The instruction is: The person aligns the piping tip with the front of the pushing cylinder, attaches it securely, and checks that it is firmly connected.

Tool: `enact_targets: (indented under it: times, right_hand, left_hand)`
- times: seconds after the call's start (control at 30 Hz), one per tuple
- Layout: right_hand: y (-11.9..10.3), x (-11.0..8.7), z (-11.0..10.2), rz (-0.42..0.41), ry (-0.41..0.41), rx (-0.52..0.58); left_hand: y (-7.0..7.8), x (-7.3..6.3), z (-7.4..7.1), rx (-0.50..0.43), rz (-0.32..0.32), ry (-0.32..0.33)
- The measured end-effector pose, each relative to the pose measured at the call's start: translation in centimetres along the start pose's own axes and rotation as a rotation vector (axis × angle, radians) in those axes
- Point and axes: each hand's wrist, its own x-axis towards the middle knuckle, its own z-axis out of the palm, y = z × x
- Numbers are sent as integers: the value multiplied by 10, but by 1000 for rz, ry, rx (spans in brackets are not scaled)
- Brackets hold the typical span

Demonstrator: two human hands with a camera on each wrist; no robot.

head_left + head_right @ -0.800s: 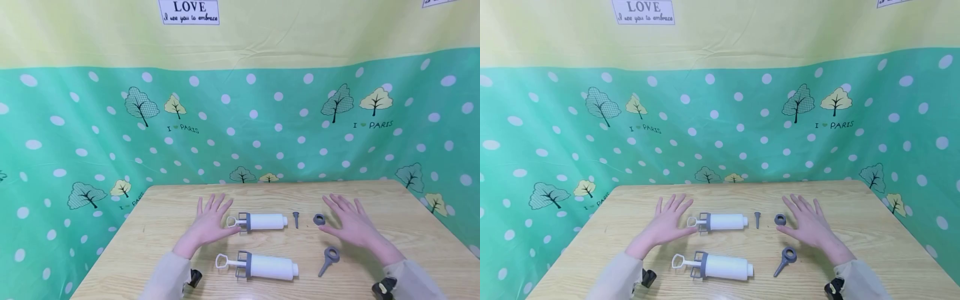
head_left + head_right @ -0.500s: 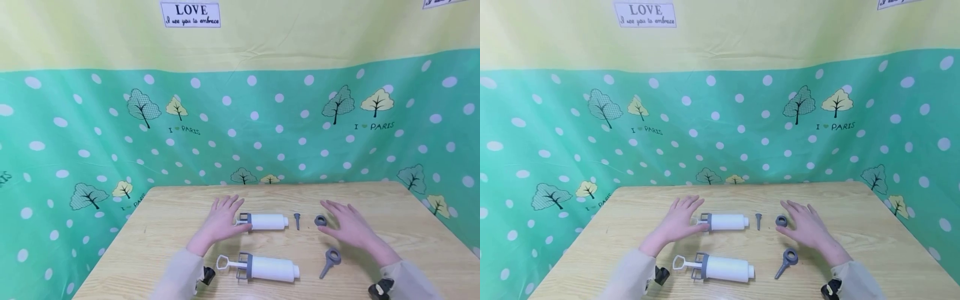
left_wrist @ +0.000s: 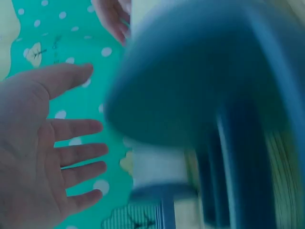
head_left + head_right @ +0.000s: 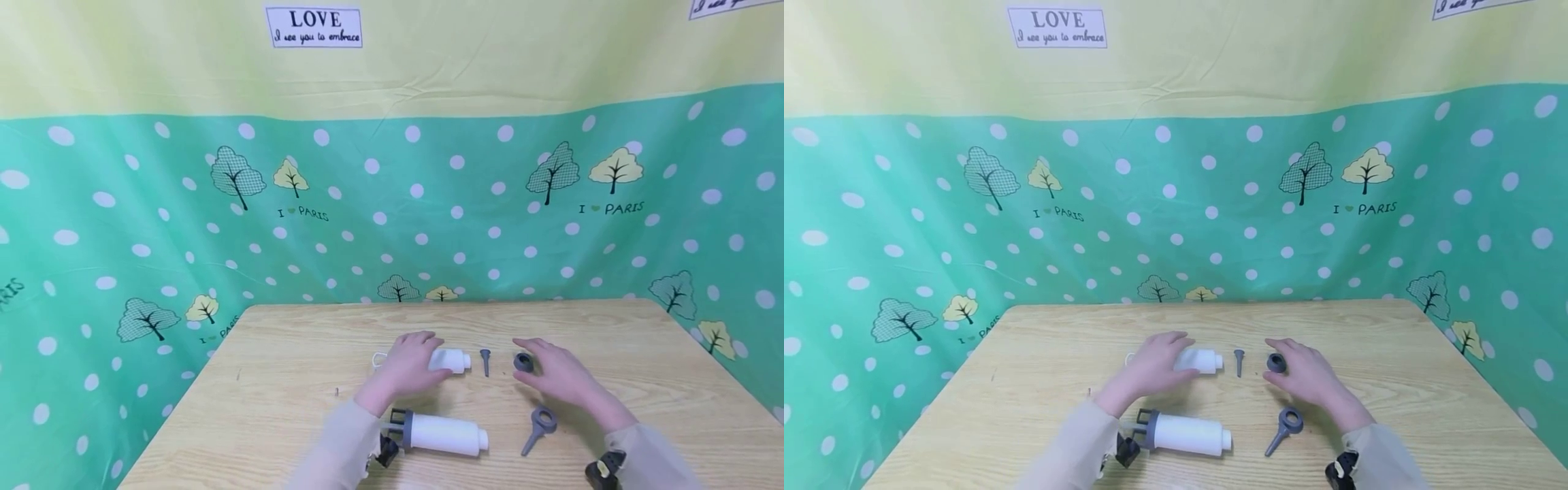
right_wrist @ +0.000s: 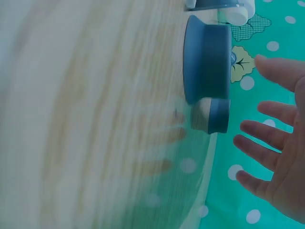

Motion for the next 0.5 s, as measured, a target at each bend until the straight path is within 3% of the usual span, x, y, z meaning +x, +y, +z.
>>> enact_targets:
  times: [0.13,0.5]
  right_hand:
    - [-2,4,2,22,-34,26]
    - [-7,15,6,87,-118,11]
  left_hand:
    - [16,11,2,-22,3,-29]
    - [52,44,-1,44,-6,-170]
